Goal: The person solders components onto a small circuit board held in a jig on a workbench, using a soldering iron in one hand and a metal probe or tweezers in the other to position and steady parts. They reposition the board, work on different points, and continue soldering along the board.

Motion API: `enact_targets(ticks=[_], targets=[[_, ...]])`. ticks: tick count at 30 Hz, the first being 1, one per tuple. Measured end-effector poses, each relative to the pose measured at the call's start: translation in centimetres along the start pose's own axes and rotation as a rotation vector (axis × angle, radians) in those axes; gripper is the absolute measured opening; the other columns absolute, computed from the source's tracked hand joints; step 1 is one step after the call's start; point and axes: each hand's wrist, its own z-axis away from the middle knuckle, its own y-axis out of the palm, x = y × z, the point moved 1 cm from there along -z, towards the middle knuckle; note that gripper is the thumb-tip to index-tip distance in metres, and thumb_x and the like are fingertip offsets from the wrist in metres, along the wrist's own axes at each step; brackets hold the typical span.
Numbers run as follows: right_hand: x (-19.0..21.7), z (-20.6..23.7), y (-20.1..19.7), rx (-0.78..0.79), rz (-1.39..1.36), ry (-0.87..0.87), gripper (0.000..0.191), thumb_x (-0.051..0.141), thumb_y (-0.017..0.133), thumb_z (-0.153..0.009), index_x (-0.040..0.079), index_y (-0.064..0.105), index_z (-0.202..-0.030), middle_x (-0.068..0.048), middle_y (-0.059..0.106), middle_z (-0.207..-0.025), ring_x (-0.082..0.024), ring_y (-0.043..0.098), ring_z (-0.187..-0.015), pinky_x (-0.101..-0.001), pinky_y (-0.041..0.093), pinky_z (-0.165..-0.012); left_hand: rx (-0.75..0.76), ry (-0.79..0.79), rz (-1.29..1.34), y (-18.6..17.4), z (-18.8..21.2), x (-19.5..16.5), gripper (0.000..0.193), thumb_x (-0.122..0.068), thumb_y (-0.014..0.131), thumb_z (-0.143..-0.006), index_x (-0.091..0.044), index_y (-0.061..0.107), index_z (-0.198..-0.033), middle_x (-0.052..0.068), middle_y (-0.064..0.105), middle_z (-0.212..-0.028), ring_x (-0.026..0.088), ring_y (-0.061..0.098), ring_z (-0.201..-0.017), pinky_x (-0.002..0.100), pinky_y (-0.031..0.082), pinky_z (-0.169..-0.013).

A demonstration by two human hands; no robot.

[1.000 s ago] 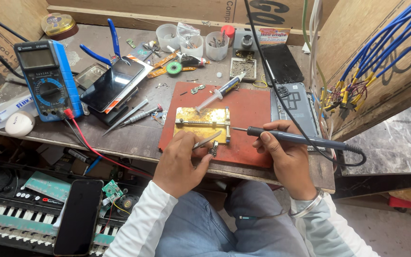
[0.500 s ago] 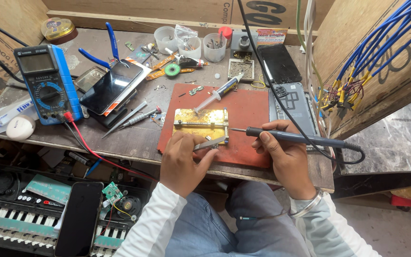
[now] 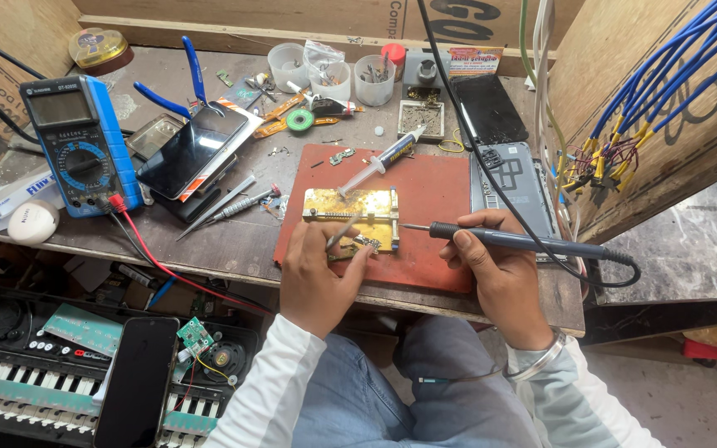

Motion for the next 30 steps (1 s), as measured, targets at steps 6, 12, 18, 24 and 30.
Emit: enact_targets(ticks=[6, 12, 18, 24, 30], targets=[[-0.1, 0.0, 0.1, 0.004, 0.017, -0.007, 0.020, 0.013, 0.063, -0.103, 0.001, 0.058, -0.117, -0.009, 0.072, -0.092, -0.013, 0.070, -0.083, -0.0257, 0.056, -0.073, 0.136, 0.014, -0.035, -0.4, -0.7, 0.0, 0.028, -0.014, 0.081, -0.081, -0.007, 0.064, -0.102, 0.007, 0.061, -0.082, 0.026, 0.062, -0.083, 0.041, 0.050, -0.074], [-0.2, -0.1, -0.1, 0.007, -0.003, -0.009, 0.021, 0.013, 0.064, -0.102, 0.000, 0.057, -0.118, -0.009, 0.072, -0.092, -0.013, 0.070, -0.083, -0.0257, 0.056, -0.073, 0.164, -0.014, -0.053, -0.2, -1.4, 0.2, 0.028, -0.016, 0.083, -0.080, -0.006, 0.064, -0.099, 0.010, 0.061, -0.085, 0.029, 0.062, -0.083, 0.042, 0.050, -0.074], [-0.3, 0.0, 0.0, 0.004, 0.007, 0.001, 0.020, 0.013, 0.064, -0.102, 0.000, 0.058, -0.117, -0.009, 0.072, -0.091, -0.013, 0.069, -0.082, -0.0254, 0.056, -0.073, 0.156, -0.041, -0.055, -0.3, -1.3, 0.6, 0.034, -0.018, 0.085, -0.079, -0.003, 0.058, -0.095, 0.011, 0.060, -0.084, 0.030, 0.061, -0.082, 0.044, 0.048, -0.072], [-0.3, -0.1, 0.0, 0.000, -0.012, 0.005, 0.020, 0.012, 0.064, -0.102, 0.001, 0.058, -0.118, -0.009, 0.071, -0.092, -0.012, 0.069, -0.083, -0.0254, 0.056, -0.073, 0.025, -0.095, 0.305, -0.6, -1.1, 1.5, 0.025, -0.031, 0.056, -0.102, -0.008, 0.049, -0.097, 0.004, 0.042, -0.086, 0.017, 0.046, -0.080, 0.033, 0.042, -0.072], [-0.2, -0.1, 0.0, -0.001, 0.012, 0.007, 0.020, 0.012, 0.064, -0.103, 0.001, 0.057, -0.118, -0.009, 0.071, -0.092, -0.013, 0.069, -0.083, -0.0255, 0.056, -0.073, -0.046, -0.254, 0.529, -1.9, -1.0, 1.9, 0.029, -0.030, 0.033, -0.111, -0.008, 0.048, -0.099, 0.002, 0.040, -0.090, 0.012, 0.037, -0.077, 0.030, 0.036, -0.070]])
